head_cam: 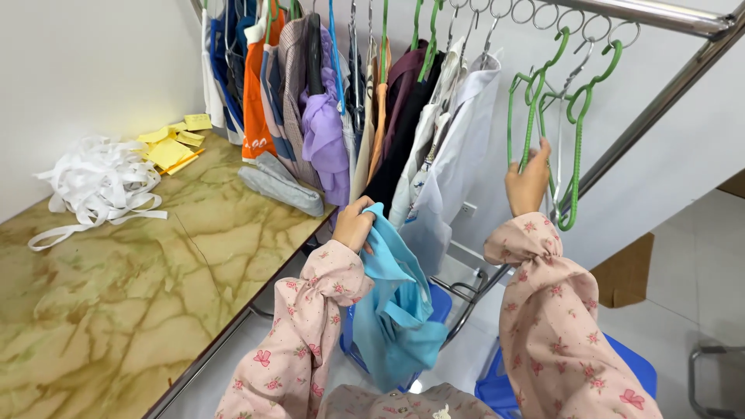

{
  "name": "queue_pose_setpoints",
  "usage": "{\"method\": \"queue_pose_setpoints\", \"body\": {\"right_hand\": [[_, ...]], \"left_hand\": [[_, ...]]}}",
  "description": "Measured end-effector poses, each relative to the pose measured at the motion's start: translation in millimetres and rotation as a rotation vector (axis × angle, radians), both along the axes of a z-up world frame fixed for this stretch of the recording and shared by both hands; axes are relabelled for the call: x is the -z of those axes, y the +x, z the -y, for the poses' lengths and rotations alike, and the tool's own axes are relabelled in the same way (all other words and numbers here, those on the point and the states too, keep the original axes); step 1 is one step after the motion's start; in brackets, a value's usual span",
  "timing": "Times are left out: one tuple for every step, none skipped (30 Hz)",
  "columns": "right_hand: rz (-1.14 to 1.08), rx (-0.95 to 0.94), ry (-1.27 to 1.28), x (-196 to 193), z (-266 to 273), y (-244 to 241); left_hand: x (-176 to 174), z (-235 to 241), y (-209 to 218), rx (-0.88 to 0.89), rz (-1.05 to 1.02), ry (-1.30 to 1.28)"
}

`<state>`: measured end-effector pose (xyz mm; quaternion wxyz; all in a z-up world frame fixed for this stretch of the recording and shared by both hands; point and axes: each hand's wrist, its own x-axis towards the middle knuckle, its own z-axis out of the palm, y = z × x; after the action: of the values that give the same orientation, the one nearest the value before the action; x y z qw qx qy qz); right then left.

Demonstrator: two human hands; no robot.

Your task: The person unfolds a white shirt, places it on a hanger, and hangs it on a clothing rack. They repeat this process with a light blue shirt and a grey t-shirt, organizing each item on the rack.

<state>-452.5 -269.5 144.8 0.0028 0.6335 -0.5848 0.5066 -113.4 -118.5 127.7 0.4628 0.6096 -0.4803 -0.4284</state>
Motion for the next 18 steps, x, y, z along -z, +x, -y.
{"method": "queue_pose_setpoints", "body": {"right_hand": [[0.001, -0.005, -0.006, 4.6, 7.9, 0.0], [0.182, -0.103, -0.022, 9.3, 16.0, 0.0], [0.360, -0.199, -0.037, 13.4, 23.7, -2.0], [0.360, -0.203, -0.043, 8.6, 22.3, 0.6], [0.338, -0.191, -0.073, 5.0, 19.2, 2.0], [0.316, -0.180, -0.104, 1.7, 16.1, 3.3], [0.315, -0.181, -0.106, -3.0, 10.0, 6.8], [0.309, -0.191, -0.145, -7.5, 4.0, 10.2], [0.303, -0.198, -0.180, -10.0, -4.1, 12.8], [0.302, -0.198, -0.178, -0.9, -6.8, 12.9], [0.273, -0.167, -0.188, 9.3, -10.7, 13.4], [0.244, -0.137, -0.197, 19.7, -14.7, 13.9], [0.243, -0.141, -0.190, 24.9, -30.5, 18.7], [0.271, -0.143, -0.143, 30.1, -46.7, 23.6], [0.299, -0.148, -0.099, 34.2, -62.2, 29.0], [0.297, -0.154, -0.095, 45.4, -69.4, 27.4], [0.305, -0.149, -0.076, 57.2, -76.7, 25.6], [0.312, -0.145, -0.058, 68.9, -84.1, 23.7]], "left_hand": [[0.4, 1.9, 2.6, -0.005, 0.001, -0.006], [0.9, 3.9, 5.2, -0.021, -0.042, 0.004], [1.5, 6.3, 6.1, -0.035, -0.088, 0.014], [-2.2, 6.9, 9.7, -0.037, -0.088, 0.008], [-4.8, 6.2, 12.2, -0.055, -0.082, 0.020], [-7.2, 5.5, 14.7, -0.072, -0.075, 0.033], [-10.1, 4.6, 16.4, -0.073, -0.076, 0.030], [-12.7, 3.7, 18.0, -0.097, -0.071, 0.027], [-14.0, 1.3, 19.0, -0.120, -0.067, 0.028], [-28.3, -6.6, 19.5, -0.120, -0.067, 0.030], [-41.8, -15.9, 20.2, -0.156, 0.054, 0.018], [-55.1, -25.2, 21.0, -0.191, 0.174, 0.007], [-55.8, -30.1, 22.3, -0.195, 0.173, 0.014], [-56.3, -35.3, 23.7, -0.215, 0.256, -0.003], [-57.1, -40.6, 25.6, -0.238, 0.338, -0.023], [-57.0, -45.4, 26.5, -0.244, 0.336, -0.018], [-56.9, -50.1, 27.4, -0.253, 0.349, -0.017], [-56.7, -54.7, 28.1, -0.263, 0.362, -0.015]]}}
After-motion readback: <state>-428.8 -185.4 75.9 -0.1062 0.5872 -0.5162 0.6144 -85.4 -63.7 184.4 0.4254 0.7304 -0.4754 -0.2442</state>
